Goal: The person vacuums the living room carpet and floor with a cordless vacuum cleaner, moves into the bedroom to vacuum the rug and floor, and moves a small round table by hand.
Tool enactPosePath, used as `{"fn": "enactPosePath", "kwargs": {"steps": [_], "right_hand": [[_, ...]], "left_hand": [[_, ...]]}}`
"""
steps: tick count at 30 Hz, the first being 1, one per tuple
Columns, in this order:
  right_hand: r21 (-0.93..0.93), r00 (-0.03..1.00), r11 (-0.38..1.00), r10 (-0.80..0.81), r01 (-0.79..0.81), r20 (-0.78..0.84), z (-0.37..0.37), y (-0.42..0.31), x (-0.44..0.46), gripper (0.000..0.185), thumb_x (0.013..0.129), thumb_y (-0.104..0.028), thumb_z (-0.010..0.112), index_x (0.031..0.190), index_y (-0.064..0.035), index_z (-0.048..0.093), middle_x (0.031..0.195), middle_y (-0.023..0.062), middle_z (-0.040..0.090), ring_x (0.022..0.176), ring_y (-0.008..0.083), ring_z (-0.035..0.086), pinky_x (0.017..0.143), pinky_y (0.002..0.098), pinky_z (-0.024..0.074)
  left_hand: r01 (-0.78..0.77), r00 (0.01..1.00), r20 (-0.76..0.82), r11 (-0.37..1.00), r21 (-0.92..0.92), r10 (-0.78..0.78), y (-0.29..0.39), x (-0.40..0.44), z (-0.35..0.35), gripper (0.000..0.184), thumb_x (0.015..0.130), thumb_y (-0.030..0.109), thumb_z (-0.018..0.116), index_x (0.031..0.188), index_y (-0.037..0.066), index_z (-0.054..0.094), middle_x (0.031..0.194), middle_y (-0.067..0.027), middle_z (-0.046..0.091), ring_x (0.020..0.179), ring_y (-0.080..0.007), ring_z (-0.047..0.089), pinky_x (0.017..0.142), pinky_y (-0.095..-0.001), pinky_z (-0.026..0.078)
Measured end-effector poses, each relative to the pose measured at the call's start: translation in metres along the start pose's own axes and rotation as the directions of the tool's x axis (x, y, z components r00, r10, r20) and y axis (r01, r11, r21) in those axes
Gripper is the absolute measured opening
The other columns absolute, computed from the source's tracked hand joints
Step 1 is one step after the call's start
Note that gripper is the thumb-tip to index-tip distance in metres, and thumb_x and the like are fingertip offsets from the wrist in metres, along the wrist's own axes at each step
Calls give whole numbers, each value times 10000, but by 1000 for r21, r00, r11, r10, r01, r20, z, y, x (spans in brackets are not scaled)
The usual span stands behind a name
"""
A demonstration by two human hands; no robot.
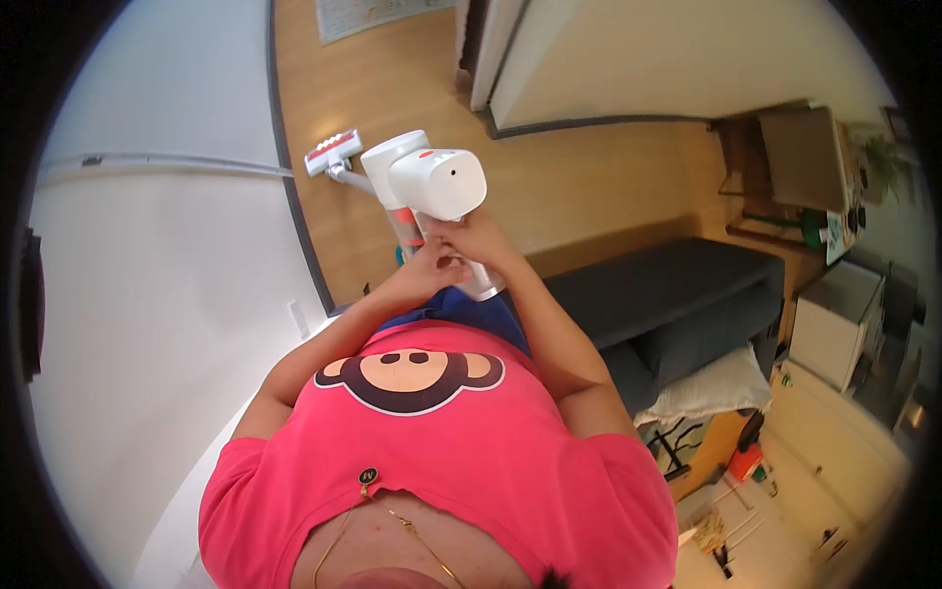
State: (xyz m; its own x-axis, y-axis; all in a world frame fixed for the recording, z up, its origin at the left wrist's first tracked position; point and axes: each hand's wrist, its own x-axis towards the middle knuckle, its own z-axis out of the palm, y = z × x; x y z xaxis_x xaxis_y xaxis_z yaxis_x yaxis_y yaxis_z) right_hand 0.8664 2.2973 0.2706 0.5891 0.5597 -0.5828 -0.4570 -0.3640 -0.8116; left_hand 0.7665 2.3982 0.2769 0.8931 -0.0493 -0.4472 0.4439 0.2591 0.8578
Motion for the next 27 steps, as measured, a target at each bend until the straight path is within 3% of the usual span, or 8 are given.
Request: {"fn": "enactPosePath", "kwargs": {"steps": [3, 8, 12, 13, 15, 20, 24, 27], "right_hand": [[49, 998, 997, 57, -56, -10, -37, -2, -32, 416, 697, -165, 682, 1059, 4, 568, 727, 103, 626, 505, 135, 562, 435, 278, 446], [-155, 975, 976, 121, -151, -188, -43, 0, -65, 437, 695, -194, 696, 1068, -7, 566, 712, 81, 624, 451, 115, 531, 374, 272, 412], [-115, 887, 949, -316, 295, -336, -28, 20, -54, 434, 667, -262, 720, 1010, -27, 596, 649, 77, 618, 458, 140, 549, 395, 280, 425], [-188, 907, 960, -261, 208, -330, -32, 8, -60, 436, 678, -318, 705, 990, -29, 609, 682, 106, 624, 529, 186, 569, 471, 308, 442], [-366, 963, 917, 61, -158, -262, -38, -30, -88, 494, 712, -444, 664, 978, -29, 627, 807, 183, 647, 734, 307, 617, 689, 381, 486], [-387, 913, 921, -116, -48, -392, -23, -1, -100, 436, 651, -432, 660, 833, -36, 664, 667, 148, 633, 591, 289, 619, 567, 390, 483], [-397, 901, 918, -156, -19, -404, -17, -34, -141, 436, 661, -397, 656, 856, -7, 650, 812, 201, 644, 768, 350, 627, 693, 428, 493], [-436, 854, 899, -253, 34, -455, -8, -18, -126, 416, 725, -366, 598, 940, -10, 612, 764, 207, 634, 706, 364, 614, 670, 433, 489]], "left_hand": [[85, 905, 381, 958, 273, -189, 45, -19, -11, 367, 859, 145, 557, 1164, -36, 464, 961, -119, 605, 920, -181, 570, 794, -276, 460], [452, 892, 18, 887, -94, -452, -49, 13, -110, 473, 935, 340, 349, 1246, -12, 401, 991, -168, 593, 931, -292, 588, 787, -396, 494], [753, 584, 305, 363, -548, -752, -94, 91, -131, 707, 871, 565, 309, 1325, 23, 295, 1257, -193, 434, 1117, -388, 461, 878, -559, 403], [687, 727, 450, 565, -458, -519, -90, 95, -123, 635, 871, 481, 408, 1337, 63, 298, 1290, -162, 424, 1120, -356, 467, 905, -515, 401], [643, 747, 542, 624, -445, -384, -81, 110, -94, 630, 872, 478, 409, 1334, 64, 302, 1285, -160, 427, 1117, -353, 469, 904, -512, 403], [636, 761, 488, 641, -429, -429, -90, 110, -82, 616, 873, 470, 413, 1324, 64, 312, 1275, -155, 435, 1109, -346, 474, 902, -504, 407], [659, 746, 437, 656, -369, -503, -86, 109, -97, 605, 874, 464, 416, 1317, 64, 320, 1266, -151, 441, 1103, -340, 478, 900, -498, 410], [657, 749, 384, 678, -330, -539, -77, 110, -117, 597, 875, 460, 418, 1311, 64, 326, 1260, -148, 446, 1099, -336, 481, 898, -493, 412]]}}
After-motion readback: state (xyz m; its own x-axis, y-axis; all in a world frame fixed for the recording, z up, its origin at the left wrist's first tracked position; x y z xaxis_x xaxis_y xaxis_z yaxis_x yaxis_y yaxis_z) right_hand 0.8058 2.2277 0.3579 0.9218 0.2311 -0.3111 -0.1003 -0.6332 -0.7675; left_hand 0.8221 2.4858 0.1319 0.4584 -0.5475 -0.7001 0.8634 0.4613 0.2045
